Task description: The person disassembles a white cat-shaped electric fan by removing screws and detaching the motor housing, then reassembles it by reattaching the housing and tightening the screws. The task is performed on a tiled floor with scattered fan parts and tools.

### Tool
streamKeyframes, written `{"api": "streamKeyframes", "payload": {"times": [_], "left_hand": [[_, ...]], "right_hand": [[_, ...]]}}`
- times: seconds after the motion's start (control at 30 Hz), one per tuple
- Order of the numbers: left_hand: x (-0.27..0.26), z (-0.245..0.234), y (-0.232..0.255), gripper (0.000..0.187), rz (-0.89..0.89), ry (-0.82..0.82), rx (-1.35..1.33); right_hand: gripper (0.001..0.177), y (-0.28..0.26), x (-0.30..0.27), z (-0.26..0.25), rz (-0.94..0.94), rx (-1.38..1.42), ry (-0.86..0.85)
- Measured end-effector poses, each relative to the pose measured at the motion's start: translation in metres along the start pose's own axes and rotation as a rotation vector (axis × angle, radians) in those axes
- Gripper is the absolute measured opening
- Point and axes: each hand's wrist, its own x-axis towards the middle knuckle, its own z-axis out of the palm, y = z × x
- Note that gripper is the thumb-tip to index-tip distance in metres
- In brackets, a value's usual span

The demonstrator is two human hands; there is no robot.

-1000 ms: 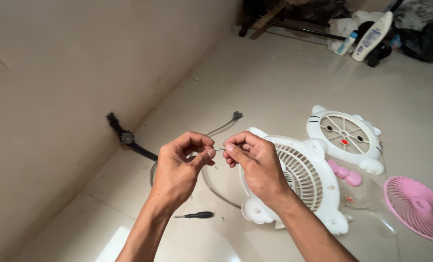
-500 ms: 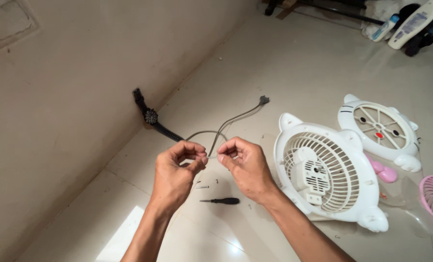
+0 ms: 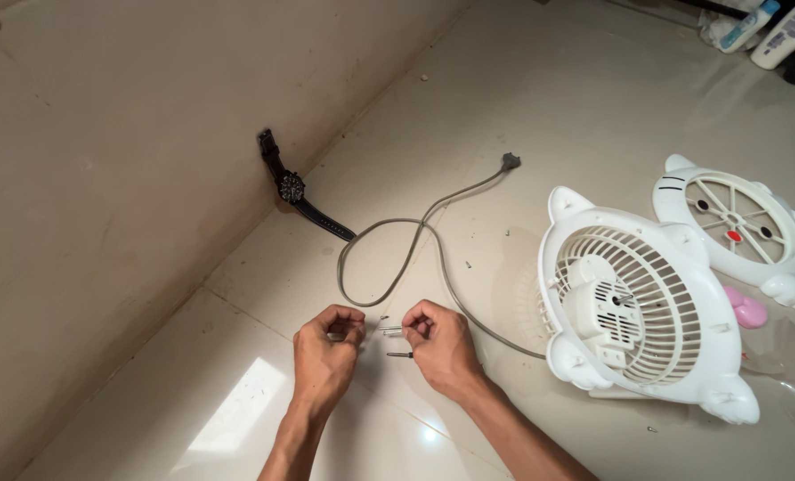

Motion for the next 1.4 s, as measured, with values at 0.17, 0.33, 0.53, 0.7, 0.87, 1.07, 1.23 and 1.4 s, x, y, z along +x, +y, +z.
{"api": "streamKeyframes", "payload": {"times": [0.17,0.33,0.53,0.7,0.87,1.07,1.23,1.4], "left_hand": [[0.0,-0.005,-0.013,0.015,-0.03,0.001,0.043],[0.0,-0.006,-0.02,0.017,0.012,0.007,0.109],[-0.001,0.0,-0.023,0.017,0.022,0.008,0.084],[-0.006,0.009,-0.005,0.02,0.061,0.009,0.015],[-0.017,0.027,0.037,0.025,0.162,0.015,-0.008],[-0.036,0.06,0.1,0.032,0.363,-0.037,-0.022],[-0.055,0.098,0.143,0.045,0.482,-0.16,-0.007],[-0.071,0.136,0.176,0.056,0.579,-0.293,0.046]], "right_hand": [[0.005,0.003,-0.005,0.008,-0.102,-0.123,-0.014],[0.006,0.005,-0.004,0.007,-0.134,-0.166,-0.022],[0.006,0.008,-0.002,-0.003,-0.147,-0.153,-0.002],[0.013,-0.009,-0.01,-0.013,-0.142,-0.106,0.04],[0.027,-0.039,-0.015,-0.045,-0.295,-0.023,0.116],[0.03,-0.064,-0.022,-0.121,-0.543,-0.1,0.332],[0.034,-0.057,-0.028,-0.202,-0.472,-0.101,0.426],[0.038,-0.026,-0.036,-0.27,-0.386,-0.094,0.464]]}}
